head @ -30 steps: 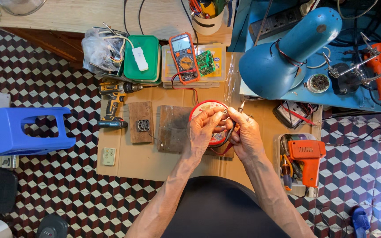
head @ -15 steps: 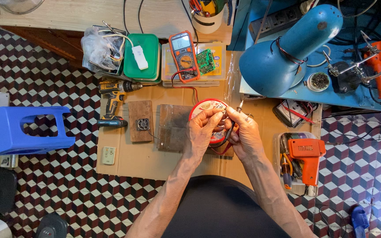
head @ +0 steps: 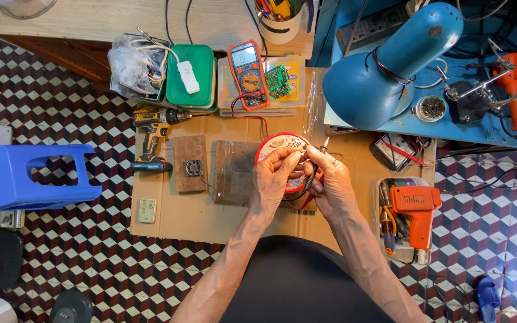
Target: The person holds a green circuit board and uses a multimeter to test electrical continuity across various points. They rotate the board, adjust the multimeter probes, and occasionally reposition the board on a red-lidded container while working at a cluttered electronics workbench.
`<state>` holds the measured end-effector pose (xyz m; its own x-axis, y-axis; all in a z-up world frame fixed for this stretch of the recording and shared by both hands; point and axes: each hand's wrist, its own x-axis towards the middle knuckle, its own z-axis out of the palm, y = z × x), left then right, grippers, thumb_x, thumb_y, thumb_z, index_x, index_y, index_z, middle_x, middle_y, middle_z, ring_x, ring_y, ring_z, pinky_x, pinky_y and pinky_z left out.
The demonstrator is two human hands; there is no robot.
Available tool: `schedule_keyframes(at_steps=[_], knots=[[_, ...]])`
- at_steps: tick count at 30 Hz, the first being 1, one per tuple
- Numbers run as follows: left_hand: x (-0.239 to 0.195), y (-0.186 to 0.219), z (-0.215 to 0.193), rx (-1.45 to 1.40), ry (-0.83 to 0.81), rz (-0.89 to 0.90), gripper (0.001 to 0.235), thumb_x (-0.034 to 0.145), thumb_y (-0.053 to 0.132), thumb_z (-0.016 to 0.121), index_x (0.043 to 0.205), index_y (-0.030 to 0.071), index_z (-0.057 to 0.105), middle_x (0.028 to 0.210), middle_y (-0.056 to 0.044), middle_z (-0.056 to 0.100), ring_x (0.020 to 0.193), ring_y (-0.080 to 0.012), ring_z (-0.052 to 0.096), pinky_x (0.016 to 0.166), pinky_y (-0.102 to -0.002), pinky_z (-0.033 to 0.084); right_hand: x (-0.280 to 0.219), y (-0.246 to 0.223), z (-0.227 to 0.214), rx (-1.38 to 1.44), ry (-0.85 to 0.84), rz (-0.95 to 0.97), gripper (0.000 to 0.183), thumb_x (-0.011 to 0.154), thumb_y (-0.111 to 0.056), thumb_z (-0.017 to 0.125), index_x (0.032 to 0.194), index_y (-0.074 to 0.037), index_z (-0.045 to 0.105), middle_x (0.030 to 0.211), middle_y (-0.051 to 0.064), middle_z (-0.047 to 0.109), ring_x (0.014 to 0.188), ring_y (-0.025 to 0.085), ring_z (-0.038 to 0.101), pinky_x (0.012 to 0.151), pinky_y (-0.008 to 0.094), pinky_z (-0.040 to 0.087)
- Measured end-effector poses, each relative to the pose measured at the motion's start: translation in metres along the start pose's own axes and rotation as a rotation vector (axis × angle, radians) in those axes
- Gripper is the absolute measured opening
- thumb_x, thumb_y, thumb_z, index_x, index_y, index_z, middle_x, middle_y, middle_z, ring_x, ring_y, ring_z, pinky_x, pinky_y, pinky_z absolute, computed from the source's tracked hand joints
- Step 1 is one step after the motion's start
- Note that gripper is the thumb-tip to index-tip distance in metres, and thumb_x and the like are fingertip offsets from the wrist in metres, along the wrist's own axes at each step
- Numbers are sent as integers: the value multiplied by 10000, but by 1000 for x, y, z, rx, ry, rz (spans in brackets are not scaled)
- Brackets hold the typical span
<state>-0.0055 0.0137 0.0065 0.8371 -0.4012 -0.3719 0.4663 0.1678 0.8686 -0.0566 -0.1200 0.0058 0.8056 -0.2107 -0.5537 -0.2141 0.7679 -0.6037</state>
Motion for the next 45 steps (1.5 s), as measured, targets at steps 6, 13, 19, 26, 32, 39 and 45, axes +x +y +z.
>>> schedule_keyframes(at_steps=[6, 13, 19, 26, 32, 39, 45], knots=[[1, -4, 0, 22, 12, 19, 294, 1000, 240, 658, 1173, 11, 725, 1039, -73, 771, 866, -105, 722, 782, -251, 609, -1, 0, 0, 1, 0, -1, 175, 1003, -236, 633, 920, -82, 639, 671, -12, 617, 407, 24, 393, 371, 179, 266], [0, -3, 0, 10, 10, 9, 294, 994, 230, 669, 1179, 8, 723, 1024, -75, 770, 848, -110, 727, 782, -249, 608, -3, -1, 1, -17, 8, -8, 166, 1002, -228, 632, 919, -86, 642, 670, -11, 617, 407, 22, 395, 366, 177, 258], [-1, 0, 1, 26, 17, -8, 292, 987, 230, 673, 1175, 12, 726, 1001, -72, 773, 845, -104, 729, 783, -247, 609, -4, -1, 1, 1, -19, -25, 172, 1007, -220, 632, 927, -68, 638, 674, -3, 619, 412, 21, 399, 366, 177, 264], [-1, -1, 2, 44, 7, 27, 270, 989, 207, 676, 1160, 6, 736, 987, -66, 769, 815, -101, 717, 762, -246, 604, -3, -1, -1, 6, -6, -16, 173, 1002, -220, 633, 930, -63, 643, 674, -3, 617, 410, 26, 404, 364, 177, 265], [1, -5, 2, 70, 16, 41, 256, 985, 185, 680, 1152, 0, 740, 975, -64, 770, 817, -93, 718, 758, -243, 606, -2, -1, -3, 12, -16, -6, 183, 1005, -224, 633, 919, -63, 635, 687, 0, 619, 413, 27, 406, 368, 176, 270], [3, -9, 2, 67, 9, 73, 231, 983, 152, 687, 1146, -1, 743, 941, -55, 764, 818, -94, 721, 768, -249, 614, -3, -2, -5, 4, -41, 2, 210, 1012, -235, 622, 886, -68, 609, 692, 11, 614, 413, 30, 402, 369, 178, 276], [2, -8, 3, 93, 8, 105, 223, 988, 157, 688, 1145, 12, 751, 959, -40, 764, 824, -89, 716, 772, -247, 613, -4, -3, -5, -11, -60, -16, 208, 1014, -229, 624, 886, -65, 608, 694, 15, 610, 422, 29, 398, 379, 184, 283]])
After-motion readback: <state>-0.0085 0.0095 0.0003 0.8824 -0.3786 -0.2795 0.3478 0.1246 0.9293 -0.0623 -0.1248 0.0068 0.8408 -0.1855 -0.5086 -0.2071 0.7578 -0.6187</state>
